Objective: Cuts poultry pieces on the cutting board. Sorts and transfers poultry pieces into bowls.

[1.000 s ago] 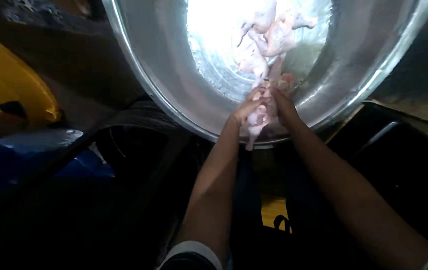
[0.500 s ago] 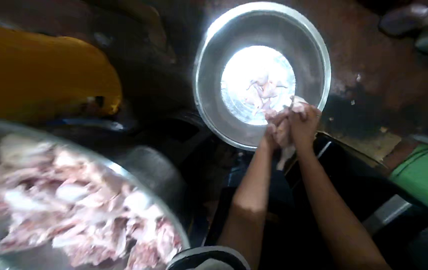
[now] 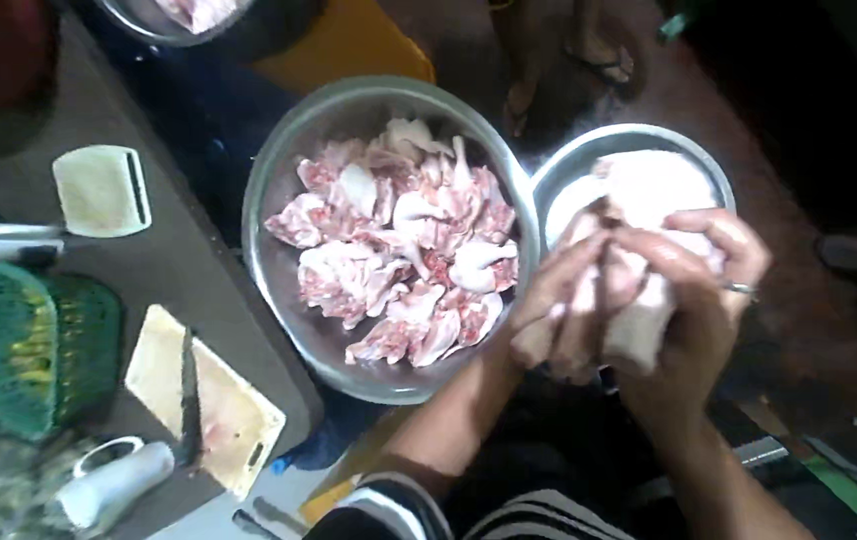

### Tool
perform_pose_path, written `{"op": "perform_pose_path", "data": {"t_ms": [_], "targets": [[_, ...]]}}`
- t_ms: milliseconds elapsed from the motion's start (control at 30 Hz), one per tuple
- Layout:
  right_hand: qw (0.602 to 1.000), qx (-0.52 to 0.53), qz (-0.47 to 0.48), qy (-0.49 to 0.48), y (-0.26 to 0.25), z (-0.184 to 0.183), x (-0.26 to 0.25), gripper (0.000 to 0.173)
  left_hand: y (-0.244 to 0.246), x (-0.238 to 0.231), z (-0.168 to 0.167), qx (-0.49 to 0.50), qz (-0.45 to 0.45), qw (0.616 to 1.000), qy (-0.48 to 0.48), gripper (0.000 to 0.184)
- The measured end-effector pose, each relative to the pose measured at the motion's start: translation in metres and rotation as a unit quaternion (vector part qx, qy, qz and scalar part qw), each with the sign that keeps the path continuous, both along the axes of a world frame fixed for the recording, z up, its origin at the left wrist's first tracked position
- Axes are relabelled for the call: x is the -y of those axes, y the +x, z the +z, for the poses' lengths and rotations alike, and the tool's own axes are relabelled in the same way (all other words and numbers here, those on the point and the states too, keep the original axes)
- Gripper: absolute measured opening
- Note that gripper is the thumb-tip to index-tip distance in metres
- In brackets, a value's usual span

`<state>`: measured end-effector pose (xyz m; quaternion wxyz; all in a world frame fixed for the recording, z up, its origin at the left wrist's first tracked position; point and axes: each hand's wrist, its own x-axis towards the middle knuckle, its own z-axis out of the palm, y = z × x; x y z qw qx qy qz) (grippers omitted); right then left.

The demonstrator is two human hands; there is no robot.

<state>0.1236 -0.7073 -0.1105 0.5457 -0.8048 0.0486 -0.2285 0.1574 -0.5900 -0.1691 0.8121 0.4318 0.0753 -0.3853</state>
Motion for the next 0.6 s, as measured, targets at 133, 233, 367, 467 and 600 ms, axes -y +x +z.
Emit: {"op": "perform_pose_path", "data": {"t_ms": [133, 233, 367, 467, 600], "targets": [[0.978, -0.145, 0.150, 0.007, 0.011, 0.008, -0.064, 0.054, 0.000, -0.087, 0.051, 0.010, 0.143, 0.965, 0.218, 0.027], [0.907, -0.322, 0.271, -0.013, 0.028, -0.004, -0.084, 0.065, 0.014, -0.115, 0.027, 0.024, 0.181, 0.928, 0.325, 0.035], [0.866, -0.343, 0.358, 0.056, 0.025, -0.037, -0.065, 0.055, 0.019, -0.136, -0.010, 0.092, -0.016, 0.829, 0.551, 0.064], [0.891, -0.321, 0.281, 0.152, 0.014, -0.065, -0.014, 0.045, 0.015, -0.098, -0.004, 0.190, -0.070, 0.779, 0.593, 0.065], [0.891, -0.328, 0.017, 0.315, 0.005, -0.138, 0.090, 0.036, 0.013, 0.021, -0.009, 0.423, 0.000, 0.756, 0.499, 0.049]]}}
